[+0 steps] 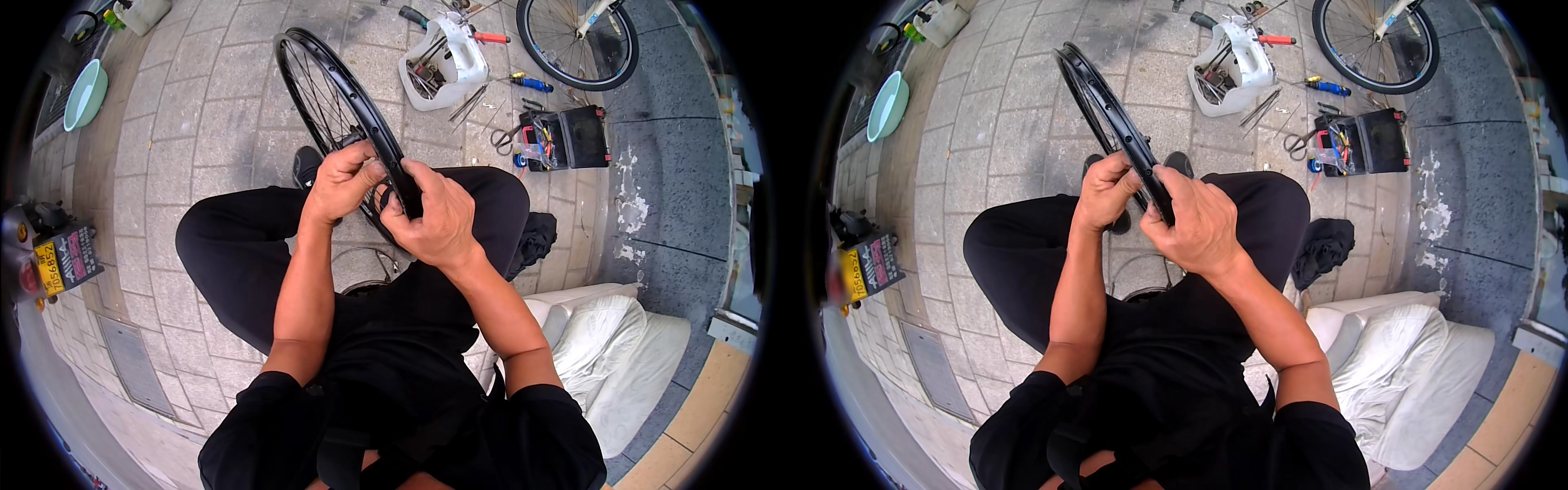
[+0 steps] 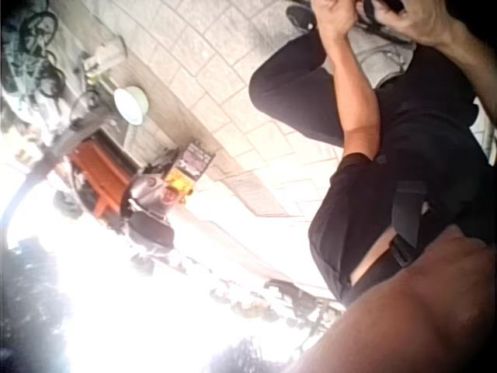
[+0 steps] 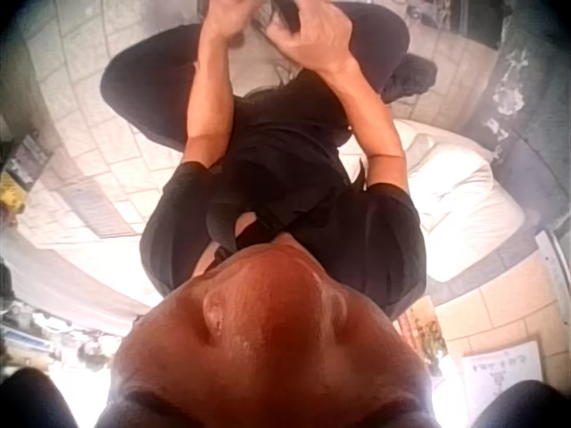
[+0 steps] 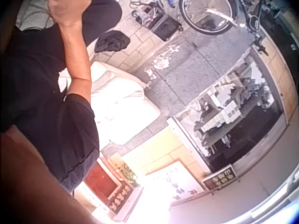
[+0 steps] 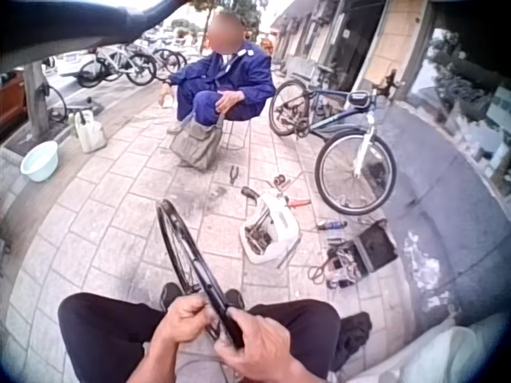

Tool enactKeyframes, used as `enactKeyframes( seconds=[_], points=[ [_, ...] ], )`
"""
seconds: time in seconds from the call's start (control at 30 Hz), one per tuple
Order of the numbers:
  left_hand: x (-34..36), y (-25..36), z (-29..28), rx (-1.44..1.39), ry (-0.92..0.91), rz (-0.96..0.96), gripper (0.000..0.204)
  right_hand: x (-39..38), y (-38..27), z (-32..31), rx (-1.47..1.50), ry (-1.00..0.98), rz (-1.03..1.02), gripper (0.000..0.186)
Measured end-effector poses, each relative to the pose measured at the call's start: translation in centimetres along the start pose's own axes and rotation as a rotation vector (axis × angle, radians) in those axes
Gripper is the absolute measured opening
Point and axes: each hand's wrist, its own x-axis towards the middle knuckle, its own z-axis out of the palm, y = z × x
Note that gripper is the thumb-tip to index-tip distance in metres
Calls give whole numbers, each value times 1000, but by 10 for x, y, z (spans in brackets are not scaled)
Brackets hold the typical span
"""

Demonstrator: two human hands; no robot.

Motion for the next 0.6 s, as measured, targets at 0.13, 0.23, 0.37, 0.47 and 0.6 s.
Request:
enactKeyframes(
  seconds=[0.13, 0.23, 0.37, 0.47, 0.6],
  points=[
    [-1, -13, -6, 59, 48, 23, 12, 1, 0, 1, 4, 26, -16, 58],
    [-3, -17, -15, 100, -33, 9, 27, 0, 1, 3, 1, 35, -18, 57],
    [0, -7, -8, 80, -69, 36, 25, -1, 0, 1, -11, 33, 3, 56],
    [0, -4, -1, 99, -35, 62, 24, -3, 1, 2, 0, 52, 11, 56],
    [0, -11, -8, 92, -43, 38, 23, 0, -1, 2, 28, 53, 37, 56]
  ],
)
